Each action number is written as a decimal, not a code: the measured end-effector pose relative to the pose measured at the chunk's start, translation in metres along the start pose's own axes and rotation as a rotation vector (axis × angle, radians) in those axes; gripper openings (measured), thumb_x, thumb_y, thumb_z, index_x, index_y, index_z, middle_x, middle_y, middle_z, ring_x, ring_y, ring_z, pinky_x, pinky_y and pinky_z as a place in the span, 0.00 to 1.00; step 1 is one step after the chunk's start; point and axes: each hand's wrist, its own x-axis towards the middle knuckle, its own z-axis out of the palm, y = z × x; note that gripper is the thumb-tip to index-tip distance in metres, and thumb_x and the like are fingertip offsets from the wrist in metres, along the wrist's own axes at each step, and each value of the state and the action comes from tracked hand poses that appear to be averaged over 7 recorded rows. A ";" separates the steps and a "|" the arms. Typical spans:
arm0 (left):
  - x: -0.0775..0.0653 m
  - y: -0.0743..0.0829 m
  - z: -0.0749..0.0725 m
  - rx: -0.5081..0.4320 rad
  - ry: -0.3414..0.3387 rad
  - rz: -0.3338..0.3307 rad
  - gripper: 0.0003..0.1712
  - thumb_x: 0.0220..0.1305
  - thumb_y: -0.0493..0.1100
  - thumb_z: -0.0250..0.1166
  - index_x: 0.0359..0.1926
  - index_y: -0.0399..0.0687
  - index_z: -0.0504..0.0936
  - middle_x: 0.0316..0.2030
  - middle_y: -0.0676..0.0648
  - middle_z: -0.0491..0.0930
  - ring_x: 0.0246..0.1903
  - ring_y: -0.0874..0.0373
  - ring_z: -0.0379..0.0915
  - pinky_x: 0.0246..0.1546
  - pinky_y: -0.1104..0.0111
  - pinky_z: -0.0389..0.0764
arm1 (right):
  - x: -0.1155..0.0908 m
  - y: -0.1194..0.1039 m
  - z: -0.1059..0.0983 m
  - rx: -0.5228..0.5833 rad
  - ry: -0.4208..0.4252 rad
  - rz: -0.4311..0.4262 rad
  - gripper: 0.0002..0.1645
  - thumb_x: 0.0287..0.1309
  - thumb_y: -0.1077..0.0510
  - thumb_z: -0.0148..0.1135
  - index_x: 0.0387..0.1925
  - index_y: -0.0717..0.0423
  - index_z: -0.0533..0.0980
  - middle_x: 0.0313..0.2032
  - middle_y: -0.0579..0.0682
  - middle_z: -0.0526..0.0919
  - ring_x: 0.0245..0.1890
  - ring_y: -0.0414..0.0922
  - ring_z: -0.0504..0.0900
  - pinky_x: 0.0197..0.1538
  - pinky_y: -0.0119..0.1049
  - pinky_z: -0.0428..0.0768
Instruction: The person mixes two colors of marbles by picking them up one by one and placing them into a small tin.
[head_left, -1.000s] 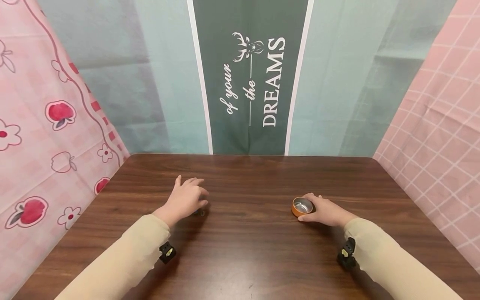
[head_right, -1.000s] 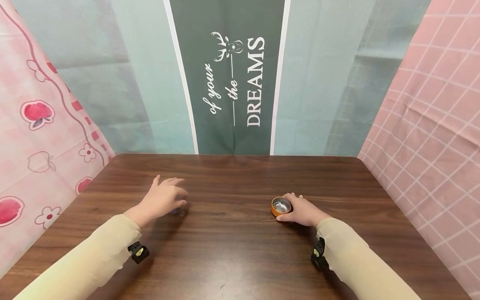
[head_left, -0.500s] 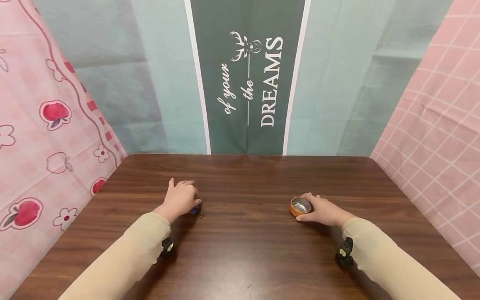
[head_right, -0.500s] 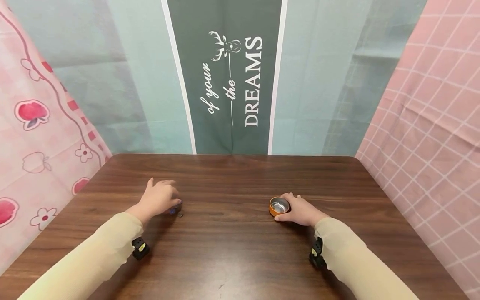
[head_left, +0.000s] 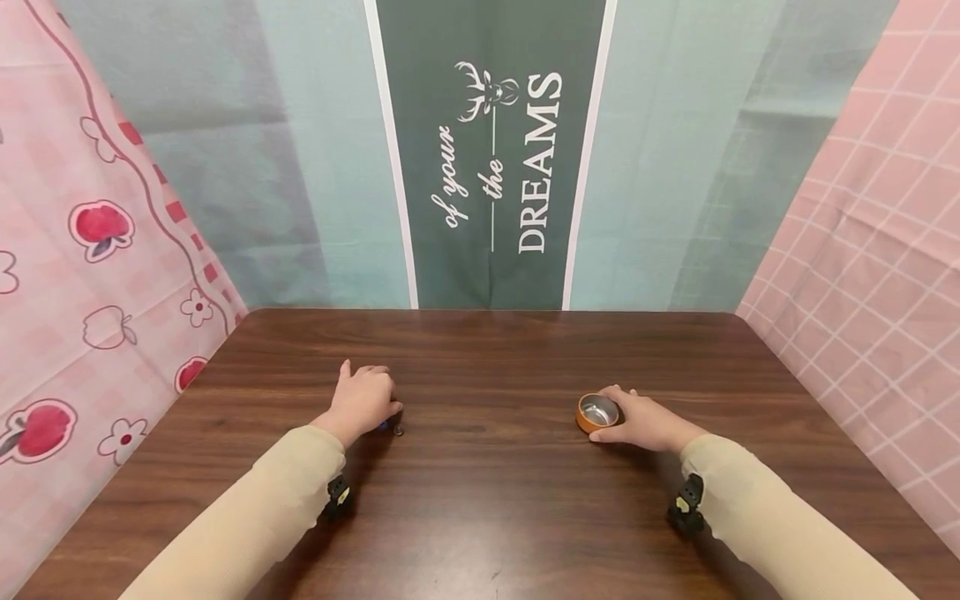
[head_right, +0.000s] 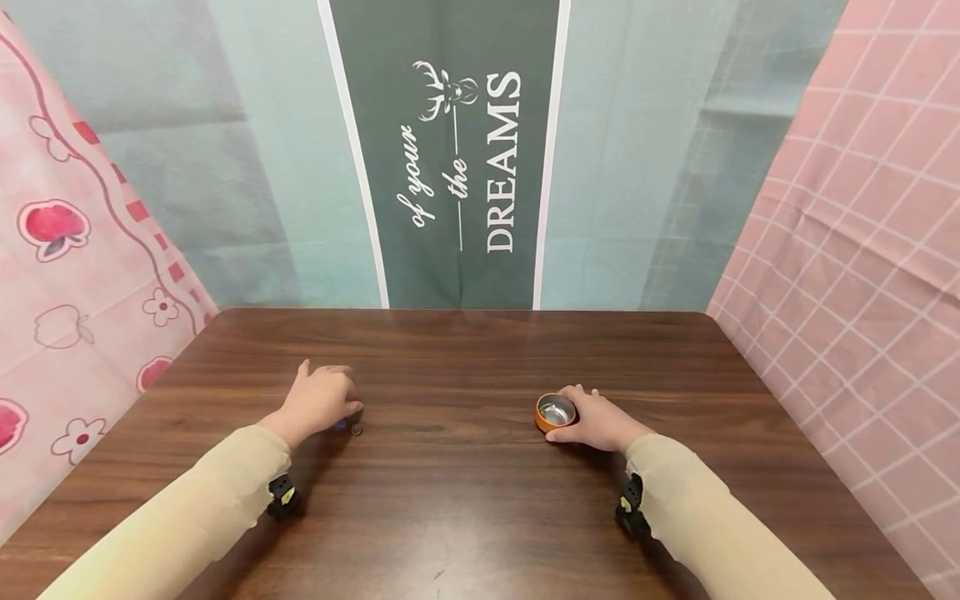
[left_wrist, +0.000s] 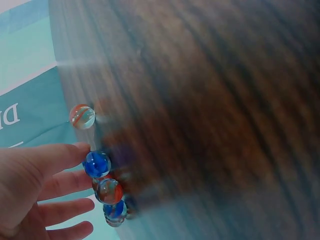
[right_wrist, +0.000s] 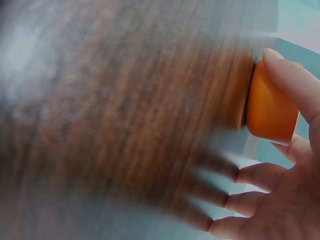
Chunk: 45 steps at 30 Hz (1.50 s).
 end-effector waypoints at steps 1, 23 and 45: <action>0.000 0.000 0.000 0.000 0.001 0.004 0.11 0.46 0.52 0.63 0.14 0.57 0.77 0.44 0.47 0.74 0.48 0.47 0.64 0.50 0.42 0.44 | 0.000 0.000 0.000 -0.001 0.000 0.002 0.43 0.37 0.36 0.61 0.52 0.55 0.63 0.54 0.65 0.62 0.54 0.70 0.49 0.49 0.60 0.55; 0.002 0.011 -0.002 -0.044 0.028 0.043 0.06 0.46 0.49 0.64 0.18 0.58 0.80 0.44 0.48 0.75 0.51 0.49 0.62 0.50 0.42 0.43 | -0.004 0.010 0.007 0.011 0.005 0.005 0.43 0.37 0.36 0.61 0.52 0.56 0.63 0.54 0.66 0.62 0.54 0.70 0.49 0.49 0.61 0.54; -0.002 0.016 -0.014 -0.069 0.102 0.066 0.05 0.47 0.49 0.64 0.22 0.57 0.82 0.47 0.47 0.73 0.51 0.51 0.62 0.51 0.44 0.43 | 0.000 0.007 0.004 0.006 0.006 -0.001 0.44 0.37 0.36 0.61 0.53 0.55 0.62 0.54 0.63 0.62 0.55 0.68 0.48 0.50 0.59 0.54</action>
